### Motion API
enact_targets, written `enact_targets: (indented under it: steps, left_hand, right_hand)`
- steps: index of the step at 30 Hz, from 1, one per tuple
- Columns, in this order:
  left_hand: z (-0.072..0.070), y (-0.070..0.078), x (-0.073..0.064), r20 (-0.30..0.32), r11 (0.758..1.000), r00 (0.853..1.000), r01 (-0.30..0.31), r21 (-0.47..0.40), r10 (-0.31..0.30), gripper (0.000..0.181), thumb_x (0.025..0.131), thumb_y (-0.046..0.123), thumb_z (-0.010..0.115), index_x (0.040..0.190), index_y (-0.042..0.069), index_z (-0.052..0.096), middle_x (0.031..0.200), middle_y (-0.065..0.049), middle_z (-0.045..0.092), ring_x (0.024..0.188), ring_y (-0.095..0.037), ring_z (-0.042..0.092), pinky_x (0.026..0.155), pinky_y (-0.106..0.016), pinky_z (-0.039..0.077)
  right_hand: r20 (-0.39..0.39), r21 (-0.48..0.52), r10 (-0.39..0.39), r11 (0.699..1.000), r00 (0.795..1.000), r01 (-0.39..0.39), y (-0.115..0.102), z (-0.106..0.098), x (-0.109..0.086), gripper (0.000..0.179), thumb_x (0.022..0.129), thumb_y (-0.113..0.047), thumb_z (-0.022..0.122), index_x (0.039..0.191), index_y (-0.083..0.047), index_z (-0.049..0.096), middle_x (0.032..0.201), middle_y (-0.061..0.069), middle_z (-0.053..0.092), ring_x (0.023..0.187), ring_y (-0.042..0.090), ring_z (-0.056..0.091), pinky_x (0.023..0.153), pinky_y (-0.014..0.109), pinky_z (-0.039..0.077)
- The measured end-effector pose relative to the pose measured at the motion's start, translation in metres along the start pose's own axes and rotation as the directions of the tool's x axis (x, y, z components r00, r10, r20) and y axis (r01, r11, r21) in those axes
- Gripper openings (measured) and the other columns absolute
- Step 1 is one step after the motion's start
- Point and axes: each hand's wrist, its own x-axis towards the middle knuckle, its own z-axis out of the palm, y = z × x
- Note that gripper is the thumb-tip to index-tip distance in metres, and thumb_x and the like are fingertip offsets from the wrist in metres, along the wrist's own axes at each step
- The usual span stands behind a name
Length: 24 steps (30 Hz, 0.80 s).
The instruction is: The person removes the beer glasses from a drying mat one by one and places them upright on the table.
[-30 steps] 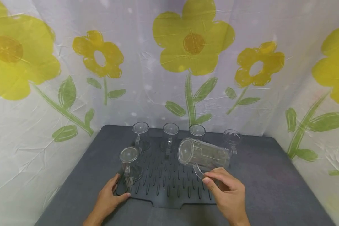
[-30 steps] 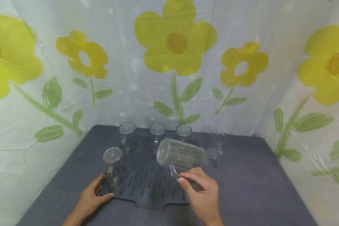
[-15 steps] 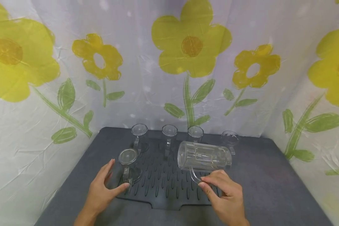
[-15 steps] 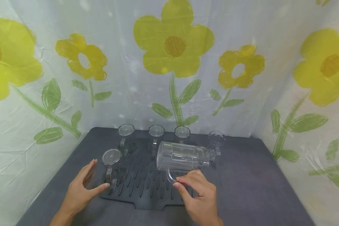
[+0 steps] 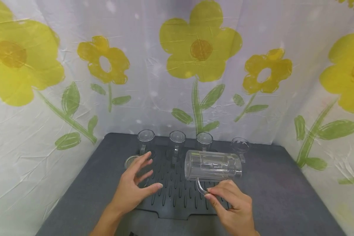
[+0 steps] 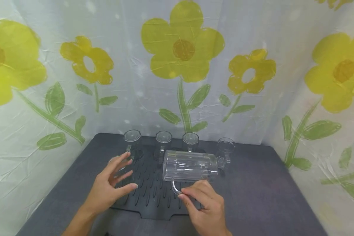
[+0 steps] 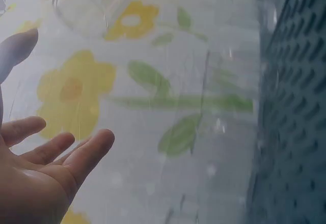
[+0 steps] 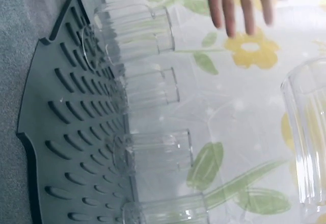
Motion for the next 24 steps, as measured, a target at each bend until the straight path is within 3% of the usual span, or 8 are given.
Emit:
enact_targets:
  steps: [12,18,24]
  left_hand:
    - [0.043,0.006,0.036,0.161,0.991,0.987,0.048,-0.124,-0.028,0.082,0.080,0.010,0.081,0.149,0.013,0.037,0.146,-0.006,0.035,0.130,-0.031,0.042,0.092,-0.035,0.050]
    - [0.051,0.008,0.042,0.204,0.989,0.978,0.064,-0.133,-0.036,0.076,0.080,0.011,0.081,0.146,0.011,0.042,0.142,-0.006,0.043,0.124,-0.030,0.048,0.091,-0.034,0.051]
    - [0.053,0.010,0.045,0.189,0.991,0.979,0.091,-0.099,-0.071,0.069,0.078,0.013,0.083,0.139,0.010,0.051,0.131,-0.011,0.052,0.112,-0.029,0.056,0.086,-0.033,0.054]
  right_hand:
    - [0.007,0.001,-0.079,0.997,0.997,0.079,-0.004,0.007,0.005,0.013,0.088,-0.010,0.072,0.087,0.003,0.072,0.076,0.007,0.065,0.069,0.019,0.055,0.068,0.022,0.047]
    - [0.016,0.000,-0.072,0.997,0.997,0.072,-0.004,0.008,0.004,0.014,0.089,-0.010,0.071,0.086,0.004,0.072,0.076,0.007,0.065,0.068,0.019,0.055,0.068,0.023,0.047]
    - [0.038,0.000,-0.030,1.000,0.999,0.030,-0.006,0.005,0.004,0.016,0.090,-0.012,0.070,0.087,0.004,0.072,0.077,0.007,0.066,0.069,0.018,0.055,0.066,0.022,0.047]
